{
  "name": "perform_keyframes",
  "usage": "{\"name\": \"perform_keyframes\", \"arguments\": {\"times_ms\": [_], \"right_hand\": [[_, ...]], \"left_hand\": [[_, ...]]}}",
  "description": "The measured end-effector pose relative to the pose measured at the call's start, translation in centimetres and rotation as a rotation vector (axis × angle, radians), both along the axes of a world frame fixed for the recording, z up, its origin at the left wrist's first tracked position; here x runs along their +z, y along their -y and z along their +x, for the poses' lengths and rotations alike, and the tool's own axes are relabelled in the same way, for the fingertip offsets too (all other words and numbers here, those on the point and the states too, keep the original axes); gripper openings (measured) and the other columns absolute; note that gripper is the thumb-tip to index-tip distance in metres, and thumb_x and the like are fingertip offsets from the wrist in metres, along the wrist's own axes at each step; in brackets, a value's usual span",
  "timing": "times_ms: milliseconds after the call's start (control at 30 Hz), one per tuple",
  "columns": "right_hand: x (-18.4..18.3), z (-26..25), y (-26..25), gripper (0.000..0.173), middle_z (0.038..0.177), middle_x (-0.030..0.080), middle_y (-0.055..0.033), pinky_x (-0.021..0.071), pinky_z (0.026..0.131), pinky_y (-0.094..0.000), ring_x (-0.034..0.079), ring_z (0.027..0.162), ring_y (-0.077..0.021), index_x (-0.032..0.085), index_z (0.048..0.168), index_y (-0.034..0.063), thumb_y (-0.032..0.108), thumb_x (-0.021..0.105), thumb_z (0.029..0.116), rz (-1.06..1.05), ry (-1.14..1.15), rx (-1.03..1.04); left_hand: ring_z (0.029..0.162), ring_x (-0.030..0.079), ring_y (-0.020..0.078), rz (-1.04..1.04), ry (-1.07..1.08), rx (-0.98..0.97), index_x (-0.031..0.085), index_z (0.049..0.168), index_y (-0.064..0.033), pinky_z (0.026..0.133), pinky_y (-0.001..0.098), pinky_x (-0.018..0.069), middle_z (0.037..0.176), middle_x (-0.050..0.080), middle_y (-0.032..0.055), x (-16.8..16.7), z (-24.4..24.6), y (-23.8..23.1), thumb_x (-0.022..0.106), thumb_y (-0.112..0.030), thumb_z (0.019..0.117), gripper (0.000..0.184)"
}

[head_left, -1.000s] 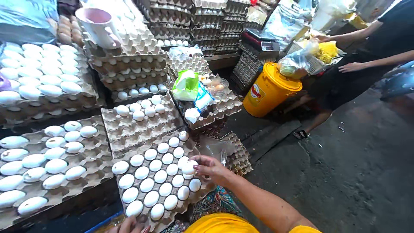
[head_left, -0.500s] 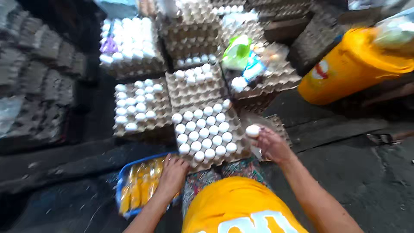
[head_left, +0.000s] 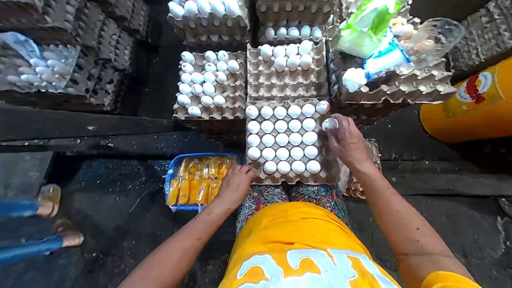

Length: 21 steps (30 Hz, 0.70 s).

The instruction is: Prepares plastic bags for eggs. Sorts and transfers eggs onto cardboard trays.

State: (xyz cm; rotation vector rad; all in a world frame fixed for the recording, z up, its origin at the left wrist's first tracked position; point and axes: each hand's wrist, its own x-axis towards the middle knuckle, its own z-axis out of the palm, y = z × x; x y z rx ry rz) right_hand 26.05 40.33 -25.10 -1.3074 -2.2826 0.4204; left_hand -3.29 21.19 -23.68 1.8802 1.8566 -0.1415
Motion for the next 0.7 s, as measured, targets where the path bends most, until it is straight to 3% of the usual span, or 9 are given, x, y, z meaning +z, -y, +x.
{"name": "perform_keyframes", "arguments": {"times_ms": [133,333,433,500,533,600,667,700], "right_hand": [[-1.2,-2.1,-2.1,0.04,0.129,0.059,-0.0338,0.0505,0.09,-0.0679,0.061,0.114,-0.054,0.058,0.134,-0.0044,0.009,0.065,0.0971,0.043,0.187,0.002],[-1.8,-1.6,-2.5,0.037,0.13,0.059,-0.0326,0.0492,0.096,-0.0661,0.059,0.119,-0.0527,0.06,0.135,-0.0033,0.009,0.061,0.1001,0.032,0.118,0.017],[-1.4,-0.7,-1.6,0.042,0.143,0.052,-0.0328,0.0449,0.106,-0.064,0.053,0.13,-0.0514,0.057,0.138,-0.0049,0.011,0.061,0.0996,-0.034,0.082,0.028],[-1.0,-0.5,0.2,0.048,0.148,0.049,-0.032,0.0409,0.113,-0.0616,0.048,0.138,-0.0491,0.057,0.14,-0.0059,0.009,0.064,0.095,-0.048,0.027,-0.002],[-1.4,-0.2,1.3,0.046,0.144,0.055,-0.0299,0.0438,0.112,-0.0591,0.053,0.135,-0.0459,0.064,0.135,-0.004,0.007,0.066,0.0908,0.029,-0.038,-0.041],[-1.8,0.7,3.4,0.041,0.141,0.061,-0.0217,0.0477,0.111,-0.053,0.058,0.133,-0.0366,0.069,0.132,0.0018,0.008,0.066,0.0912,0.093,-0.109,-0.102],[-2.1,1.4,5.3,0.038,0.137,0.064,-0.0205,0.0512,0.108,-0.0504,0.062,0.128,-0.0346,0.07,0.127,0.0011,0.007,0.068,0.0894,0.111,-0.165,-0.106],[-2.1,1.6,6.4,0.038,0.136,0.064,-0.0215,0.0517,0.107,-0.052,0.063,0.126,-0.0363,0.071,0.126,0.0001,0.006,0.069,0.088,0.11,-0.191,-0.097]], "left_hand": [[0.126,0.059,0.0357,0.064,0.178,0.088,0.071,0.124,-0.0076,0.109,0.0511,0.0453,0.131,0.066,0.0154,-0.1,-1.0,0.6,0.05,-0.019,0.1074,0.029],[0.116,0.064,0.0251,0.168,0.519,0.3,0.076,0.114,-0.0067,0.105,0.045,0.0473,0.116,0.073,0.0101,-0.7,-2.7,-0.3,0.054,-0.024,0.106,0.029],[0.11,0.066,0.0148,0.072,0.779,0.548,0.066,0.121,0.002,0.102,0.0361,0.0519,0.117,0.069,0.0122,-0.3,-3.6,-1.7,0.048,-0.018,0.1088,0.029],[0.102,0.068,0.0155,0.108,0.938,0.756,0.058,0.125,0.0071,0.095,0.0349,0.0564,0.116,0.066,0.015,-0.1,-4.2,-2.5,0.048,-0.013,0.1081,0.028],[0.096,0.067,0.0133,0.136,1.005,0.841,0.055,0.127,0.0058,0.089,0.0331,0.0574,0.114,0.065,0.0119,-0.2,-4.2,-3.3,0.049,-0.012,0.1075,0.028],[0.087,0.065,0.0082,0.166,1.113,0.958,0.053,0.129,-0.0022,0.081,0.0291,0.0579,0.104,0.063,0.0014,-0.6,-4.9,-5.0,0.048,-0.016,0.1058,0.027],[0.067,0.058,0.0007,0.206,1.179,1.04,0.053,0.108,-0.0151,0.065,0.0204,0.0538,0.078,0.058,-0.0115,-0.7,-6.1,-7.3,0.041,-0.021,0.108,0.013],[0.06,0.055,-0.0011,0.237,1.182,1.055,0.051,0.098,-0.0194,0.06,0.018,0.0508,0.07,0.054,-0.0145,-0.6,-6.8,-8.3,0.038,-0.024,0.1097,0.018]]}}
